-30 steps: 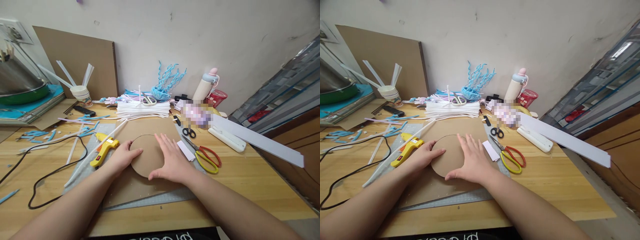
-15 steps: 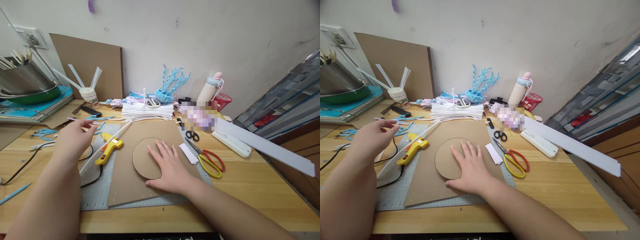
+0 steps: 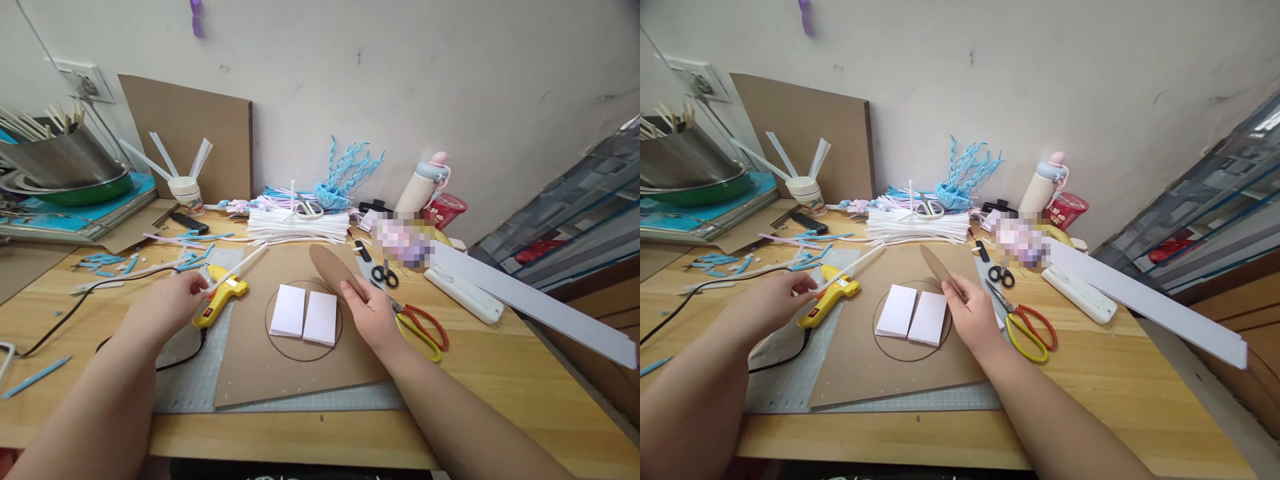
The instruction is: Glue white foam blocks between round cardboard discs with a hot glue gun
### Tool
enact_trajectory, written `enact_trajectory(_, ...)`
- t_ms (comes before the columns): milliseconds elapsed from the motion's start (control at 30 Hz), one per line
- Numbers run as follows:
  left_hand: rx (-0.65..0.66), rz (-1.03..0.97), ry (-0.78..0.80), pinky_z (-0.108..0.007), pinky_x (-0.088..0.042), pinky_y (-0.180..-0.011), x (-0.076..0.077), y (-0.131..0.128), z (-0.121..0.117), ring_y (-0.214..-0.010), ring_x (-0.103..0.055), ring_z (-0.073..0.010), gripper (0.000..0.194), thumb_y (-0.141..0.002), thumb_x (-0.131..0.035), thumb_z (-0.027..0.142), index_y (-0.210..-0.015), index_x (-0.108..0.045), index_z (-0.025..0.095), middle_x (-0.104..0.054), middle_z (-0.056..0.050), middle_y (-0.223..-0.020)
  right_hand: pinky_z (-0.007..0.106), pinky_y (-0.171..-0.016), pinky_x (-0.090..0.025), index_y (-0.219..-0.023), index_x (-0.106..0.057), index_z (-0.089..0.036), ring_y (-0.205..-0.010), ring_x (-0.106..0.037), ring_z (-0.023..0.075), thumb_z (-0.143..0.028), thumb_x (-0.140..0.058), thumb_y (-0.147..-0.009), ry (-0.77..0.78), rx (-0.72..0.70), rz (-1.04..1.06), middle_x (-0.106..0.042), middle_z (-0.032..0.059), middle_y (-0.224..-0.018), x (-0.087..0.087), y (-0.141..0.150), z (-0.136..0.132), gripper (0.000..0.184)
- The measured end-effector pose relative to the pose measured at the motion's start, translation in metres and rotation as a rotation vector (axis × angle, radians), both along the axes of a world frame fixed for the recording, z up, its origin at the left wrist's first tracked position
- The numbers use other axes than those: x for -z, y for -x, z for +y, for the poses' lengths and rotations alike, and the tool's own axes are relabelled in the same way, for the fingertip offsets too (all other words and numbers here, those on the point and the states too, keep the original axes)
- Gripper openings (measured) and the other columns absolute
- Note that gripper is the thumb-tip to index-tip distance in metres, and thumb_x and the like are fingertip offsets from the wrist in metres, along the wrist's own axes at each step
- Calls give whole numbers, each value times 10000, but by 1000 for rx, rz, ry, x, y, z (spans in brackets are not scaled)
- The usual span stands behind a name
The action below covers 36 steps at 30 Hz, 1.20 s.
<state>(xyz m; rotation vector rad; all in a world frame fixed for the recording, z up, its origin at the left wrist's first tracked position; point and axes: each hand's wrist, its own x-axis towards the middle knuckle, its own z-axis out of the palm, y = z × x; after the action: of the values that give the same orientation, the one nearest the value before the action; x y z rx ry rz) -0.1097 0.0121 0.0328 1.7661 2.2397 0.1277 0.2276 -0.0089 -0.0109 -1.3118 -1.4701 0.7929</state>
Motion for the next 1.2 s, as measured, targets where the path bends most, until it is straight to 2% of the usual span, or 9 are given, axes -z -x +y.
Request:
enact_trajectory(67,-12,-3,-20,-299,-416,-657,0,4,-2,-847,-626,-255,247,-778,-502,399,-885,-654,237,-716,-60,-911,421,-906,-502,-1059,-697,-171,-1010,-656,292,-525,-562,-871,6,136,51,-732,105,-1040,6,-5,8,423)
enact_trajectory(200,-22,-22,2,-302,-433,-678,1,7,-8,-863,-636,-254,302,-772,-520,474,-887,-655,230,-722,-54,-956,451,-952,-488,-1283,-541,-179,-1118,-612,278,-501,-571,-848,14,343,202,-636,142,-1259,22,-20,31,542)
enact_trajectory(367,0,-34,67,-278,-418,-637,6,6,-17,-794,-639,-231,292,-782,-510,496,-780,-657,243,-714,-22,-812,433,-943,-510,-1388,-364,-180,-1113,-615,247,-372,-704,-699,52,372,362,-582,154,-1311,38,-28,50,792)
enact_trajectory(567,-254,149,-36,-292,-395,-618,-8,53,-10,-775,-608,-266,361,-823,-439,521,-917,-631,230,-683,-44,-761,437,-933,-523,-1432,-229,-260,-1182,-577,236,-345,-662,-707,75,405,477,-463,145,-1434,43,-31,55,848)
enact_trajectory(667,-260,214,-44,-273,-391,-616,-13,80,3,-821,-597,-260,337,-807,-476,499,-916,-627,218,-686,-62,-853,432,-921,-532,-1438,-219,-268,-1199,-567,239,-330,-651,-703,74,392,506,-458,140,-1440,45,-33,56,854)
enact_trajectory(767,-243,270,-56,-268,-393,-625,-18,91,19,-847,-593,-267,341,-787,-508,485,-923,-639,201,-693,-80,-908,451,-901,-540,-1446,-229,-276,-1215,-559,254,-316,-643,-691,78,376,515,-426,136,-1474,47,-32,58,862)
enact_trajectory(1000,-82,210,-169,-352,-449,-819,-30,66,72,-1032,-583,-316,476,-830,-483,470,-1157,-626,155,-656,-116,-1148,477,-976,-495,-1384,-420,-167,-1212,-578,269,-372,-577,-753,83,267,433,-568,161,-1352,45,-26,59,682)
enact_trajectory(1100,-21,119,-232,-371,-435,-941,-29,53,101,-1118,-549,-295,543,-853,-485,438,-1282,-531,109,-595,-120,-1252,534,-1074,-387,-1347,-492,-158,-1321,-473,302,-383,-577,-757,53,282,319,-523,165,-1405,39,-26,54,638)
enact_trajectory(1200,-19,7,-309,-462,-342,-1076,-31,51,127,-1280,-415,-328,636,-899,-442,415,-1407,-340,47,-425,-161,-1413,554,-1178,-168,-1333,-524,-191,-1447,-264,301,-363,-632,-734,-11,333,186,-381,127,-1525,31,-25,45,633)
